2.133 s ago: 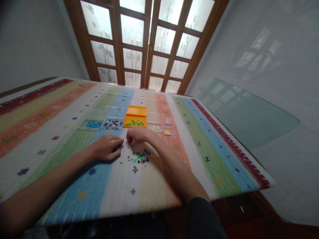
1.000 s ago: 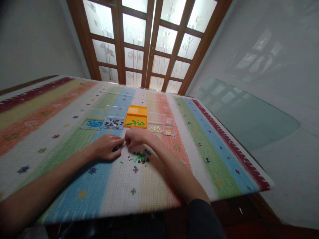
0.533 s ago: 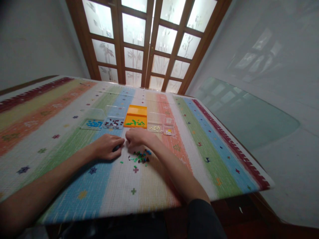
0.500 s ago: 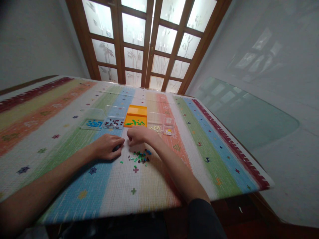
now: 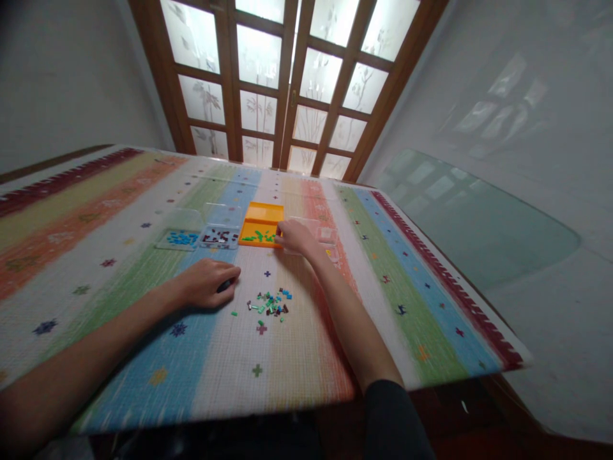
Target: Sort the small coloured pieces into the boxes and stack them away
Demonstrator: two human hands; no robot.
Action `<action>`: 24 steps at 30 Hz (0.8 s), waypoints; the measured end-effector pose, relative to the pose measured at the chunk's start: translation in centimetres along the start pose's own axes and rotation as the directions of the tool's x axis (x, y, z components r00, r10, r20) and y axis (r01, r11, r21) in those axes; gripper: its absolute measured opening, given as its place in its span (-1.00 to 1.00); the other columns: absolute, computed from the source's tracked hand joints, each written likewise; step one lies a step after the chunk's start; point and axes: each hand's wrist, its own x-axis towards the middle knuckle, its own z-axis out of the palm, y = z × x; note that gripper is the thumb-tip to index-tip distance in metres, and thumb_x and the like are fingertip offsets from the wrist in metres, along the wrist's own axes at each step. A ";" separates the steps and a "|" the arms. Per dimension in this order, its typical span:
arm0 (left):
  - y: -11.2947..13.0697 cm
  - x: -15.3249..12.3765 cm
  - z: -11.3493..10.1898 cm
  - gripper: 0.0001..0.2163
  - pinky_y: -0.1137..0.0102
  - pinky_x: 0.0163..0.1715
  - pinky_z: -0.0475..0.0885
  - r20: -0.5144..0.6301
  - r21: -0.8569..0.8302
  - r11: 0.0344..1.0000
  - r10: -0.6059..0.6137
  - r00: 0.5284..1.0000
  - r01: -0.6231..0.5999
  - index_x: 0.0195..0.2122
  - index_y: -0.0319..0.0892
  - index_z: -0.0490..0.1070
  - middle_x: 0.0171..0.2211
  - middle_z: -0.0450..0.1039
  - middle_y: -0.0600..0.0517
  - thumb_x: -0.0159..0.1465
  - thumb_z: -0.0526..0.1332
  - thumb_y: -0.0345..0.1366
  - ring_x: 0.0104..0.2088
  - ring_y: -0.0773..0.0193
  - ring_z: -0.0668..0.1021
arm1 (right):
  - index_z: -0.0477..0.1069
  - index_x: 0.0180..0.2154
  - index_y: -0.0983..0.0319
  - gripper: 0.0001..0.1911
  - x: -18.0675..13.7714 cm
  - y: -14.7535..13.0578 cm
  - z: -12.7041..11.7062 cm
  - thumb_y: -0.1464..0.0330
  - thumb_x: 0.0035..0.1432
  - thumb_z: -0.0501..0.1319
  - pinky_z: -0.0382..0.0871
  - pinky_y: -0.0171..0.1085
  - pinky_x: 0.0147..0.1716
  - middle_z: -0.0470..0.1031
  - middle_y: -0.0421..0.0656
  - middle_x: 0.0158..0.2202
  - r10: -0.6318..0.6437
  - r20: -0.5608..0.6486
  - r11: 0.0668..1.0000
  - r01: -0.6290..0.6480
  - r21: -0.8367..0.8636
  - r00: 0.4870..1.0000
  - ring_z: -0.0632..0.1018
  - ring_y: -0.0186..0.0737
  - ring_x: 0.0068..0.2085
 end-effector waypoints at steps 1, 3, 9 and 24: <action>0.0 0.0 0.0 -0.88 0.32 -0.45 0.28 0.000 -0.002 1.000 -0.001 1.000 0.001 -0.36 -0.16 0.36 -0.44 0.48 -0.05 0.21 0.05 -0.32 -0.47 0.20 0.45 | 0.58 -0.13 0.33 -0.76 0.1 0.1 0.1 0.44 0.27 0.16 0.21 -0.33 -0.30 0.63 0.00 -0.15 0.002 -0.001 1.000 -0.002 0.000 1.000 0.54 -0.21 -0.23; 0.0 0.0 0.0 -0.88 0.32 -0.45 0.28 -0.003 -0.003 1.000 -0.001 1.000 0.001 -0.36 -0.16 0.36 -0.45 0.48 -0.05 0.21 0.05 -0.32 -0.47 0.19 0.46 | 0.58 -0.12 0.33 -0.76 0.2 0.2 0.3 0.46 0.26 0.16 0.23 -0.33 -0.27 0.62 0.01 -0.14 0.006 -0.003 1.000 -0.006 -0.001 1.000 0.55 -0.21 -0.20; -0.1 0.0 0.1 -0.89 0.33 -0.45 0.26 0.007 -0.001 1.000 -0.007 1.000 0.007 -0.36 -0.16 0.35 -0.44 0.48 -0.04 0.22 0.06 -0.32 -0.47 0.20 0.46 | 0.60 -0.09 0.30 -0.75 0.2 0.1 0.3 0.46 0.25 0.19 0.27 -0.33 -0.23 0.62 0.01 -0.11 0.011 -0.003 1.000 -0.011 0.000 1.000 0.56 -0.18 -0.15; 0.0 0.0 0.1 -0.88 0.35 -0.46 0.24 0.011 0.031 0.999 -0.009 1.000 0.009 -0.36 -0.16 0.34 -0.45 0.48 -0.04 0.23 0.04 -0.31 -0.47 0.21 0.46 | 0.65 -0.13 0.25 -0.76 -2.2 -1.8 -4.5 0.42 0.18 0.28 0.23 -0.34 -0.36 0.66 -0.08 -0.25 -0.106 0.119 0.994 0.106 0.001 0.987 0.55 -0.24 -0.30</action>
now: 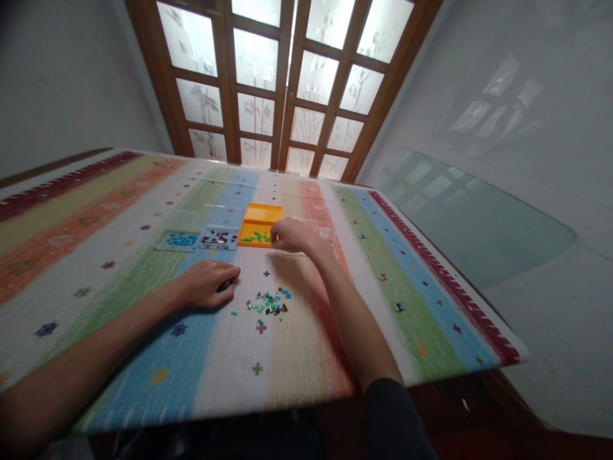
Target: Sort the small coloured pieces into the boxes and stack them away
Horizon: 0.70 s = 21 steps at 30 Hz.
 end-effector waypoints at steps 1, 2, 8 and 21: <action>0.0 0.0 0.0 -0.88 0.35 -0.46 0.24 0.004 -0.002 1.000 -0.001 1.000 0.001 -0.36 -0.16 0.34 -0.45 0.48 -0.04 0.23 0.04 -0.31 -0.47 0.21 0.47 | 0.66 -0.16 0.24 -0.79 -0.4 -0.4 -0.5 0.40 0.16 0.30 0.22 -0.35 -0.38 0.66 -0.10 -0.27 -0.016 0.072 1.000 0.016 0.001 0.997 0.54 -0.26 -0.32; 0.0 0.0 -0.1 -0.88 0.35 -0.46 0.24 0.007 -0.005 1.000 -0.001 1.000 0.001 -0.36 -0.17 0.34 -0.45 0.48 -0.04 0.23 0.04 -0.31 -0.47 0.21 0.47 | 0.66 -0.20 0.24 -0.82 -0.7 -0.8 -0.8 0.39 0.15 0.32 0.21 -0.36 -0.39 0.66 -0.13 -0.31 -0.038 0.170 0.999 0.036 0.014 0.985 0.54 -0.28 -0.35; 0.0 0.0 -0.2 -0.87 0.35 -0.45 0.25 0.006 -0.025 1.000 0.006 1.000 -0.006 -0.36 -0.17 0.34 -0.44 0.49 -0.05 0.22 0.04 -0.30 -0.46 0.20 0.48 | 0.63 -0.45 0.32 -0.87 -0.8 -2.9 -0.1 0.37 0.07 0.40 0.23 -0.35 -0.41 0.61 -0.17 -0.48 -0.137 0.592 0.990 0.105 0.088 0.794 0.51 -0.33 -0.45; 0.4 0.1 -0.3 -0.85 0.38 -0.43 0.27 0.008 -0.191 0.982 0.009 1.000 -0.007 -0.41 -0.18 0.37 -0.45 0.48 -0.03 0.21 0.04 -0.32 -0.47 0.25 0.46 | 0.58 -0.53 0.25 -0.86 0.1 -3.9 2.3 0.59 -0.11 0.39 0.23 -0.40 -0.51 0.42 -0.34 -0.68 -0.217 0.616 0.975 0.139 0.173 0.757 0.45 -0.39 -0.56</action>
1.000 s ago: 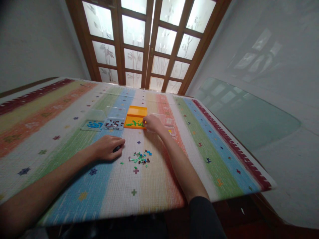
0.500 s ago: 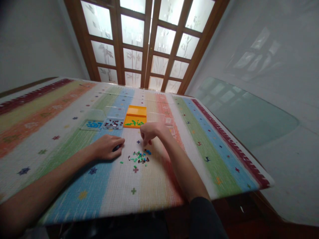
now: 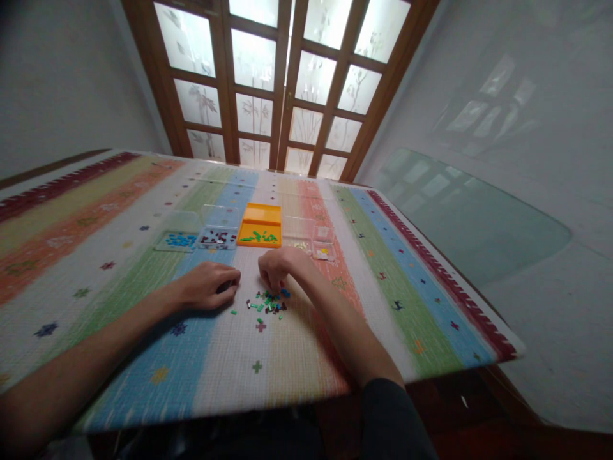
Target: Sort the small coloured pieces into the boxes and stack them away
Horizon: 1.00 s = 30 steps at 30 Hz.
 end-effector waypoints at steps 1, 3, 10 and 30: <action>0.1 0.0 -0.1 -0.86 0.38 -0.44 0.26 0.005 -0.022 1.000 0.002 1.000 -0.002 -0.44 -0.18 0.36 -0.46 0.47 -0.02 0.20 0.04 -0.33 -0.47 0.25 0.45 | 0.58 -0.53 0.25 -0.86 0.0 0.1 0.0 0.59 -0.12 0.39 0.23 -0.40 -0.52 0.41 -0.34 -0.68 -0.006 -0.013 1.000 0.006 0.007 1.000 0.44 -0.39 -0.56; 0.4 -0.1 -0.4 -0.89 0.38 -0.45 0.25 0.033 -0.069 0.998 0.004 0.999 -0.002 -0.48 -0.17 0.33 -0.49 0.45 0.00 0.15 0.08 -0.34 -0.50 0.27 0.42 | 0.58 -0.53 0.24 -0.85 0.1 0.3 0.1 0.60 -0.12 0.38 0.22 -0.40 -0.51 0.41 -0.34 -0.68 -0.009 -0.031 1.000 0.010 0.012 0.999 0.44 -0.39 -0.56; 1.3 -0.3 -1.1 -0.76 0.38 -0.54 0.16 0.205 -0.170 0.985 0.005 0.979 0.031 -0.52 -0.16 0.32 -0.59 0.37 0.09 0.10 0.30 -0.13 -0.58 0.31 0.34 | 0.62 -0.48 0.26 -0.87 0.4 0.4 -0.1 0.58 -0.13 0.42 0.22 -0.35 -0.46 0.44 -0.31 -0.64 0.019 0.004 0.999 -0.019 -0.041 1.000 0.44 -0.34 -0.51; -1.7 0.3 1.4 -0.75 0.39 -0.44 0.24 -0.015 0.126 0.991 -0.038 0.999 0.040 -0.32 -0.18 0.37 -0.41 0.50 -0.03 0.45 0.00 -0.23 -0.41 0.22 0.52 | 0.62 -0.24 0.26 -0.85 -0.9 1.4 0.1 0.46 0.07 0.38 0.22 -0.41 -0.43 0.58 -0.23 -0.40 -0.189 -0.265 0.981 0.193 -0.010 0.945 0.44 -0.39 -0.45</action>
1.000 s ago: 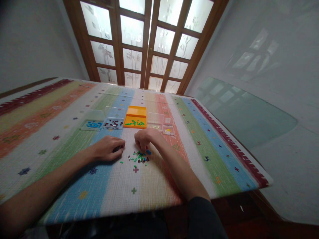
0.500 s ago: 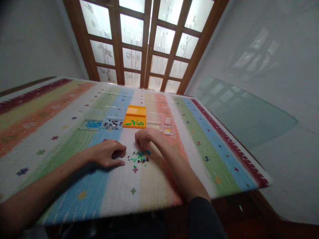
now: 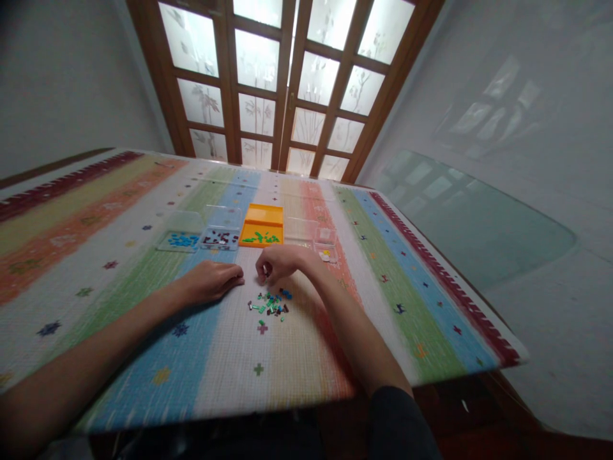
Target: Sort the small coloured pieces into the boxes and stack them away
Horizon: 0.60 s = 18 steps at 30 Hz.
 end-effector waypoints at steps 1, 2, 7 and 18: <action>0.0 0.0 0.1 -0.74 0.38 -0.44 0.25 0.003 0.003 1.000 -0.001 1.000 0.001 -0.31 -0.18 0.38 -0.40 0.50 -0.04 0.45 -0.01 -0.24 -0.40 0.20 0.52 | 0.62 -0.25 0.25 -0.85 -0.2 0.1 0.3 0.46 0.07 0.38 0.22 -0.41 -0.44 0.56 -0.24 -0.42 -0.021 -0.021 1.000 0.022 0.020 1.000 0.44 -0.39 -0.46; 0.0 0.0 0.1 -0.74 0.37 -0.44 0.25 0.004 0.003 1.000 0.000 1.000 0.000 -0.31 -0.18 0.38 -0.40 0.50 -0.05 0.45 -0.01 -0.25 -0.39 0.19 0.53 | 0.63 -0.25 0.25 -0.85 -0.3 0.3 0.6 0.47 0.07 0.37 0.22 -0.42 -0.44 0.55 -0.25 -0.44 -0.042 -0.045 0.998 0.043 0.038 0.998 0.43 -0.40 -0.46; 0.2 -0.2 -0.2 -0.78 0.37 -0.43 0.25 -0.001 -0.017 0.999 0.031 1.000 -0.031 -0.29 -0.18 0.38 -0.37 0.53 -0.05 0.43 -0.01 -0.30 -0.38 0.20 0.55 | 0.65 -0.19 0.27 -0.75 -1.0 1.2 2.8 0.56 0.08 0.30 0.26 -0.42 -0.41 0.56 -0.22 -0.43 -0.127 -0.124 0.987 0.137 0.081 0.984 0.45 -0.39 -0.45; 0.4 -0.2 -0.3 -0.81 0.38 -0.45 0.23 0.001 0.021 0.998 0.052 0.999 -0.052 -0.29 -0.19 0.37 -0.36 0.55 -0.05 0.40 0.01 -0.35 -0.41 0.24 0.54 | 0.62 -0.16 0.28 -0.76 -3.1 1.4 5.8 0.53 0.14 0.25 0.36 -0.34 -0.27 0.61 -0.11 -0.28 -0.130 -0.299 0.984 0.161 0.081 0.945 0.54 -0.31 -0.32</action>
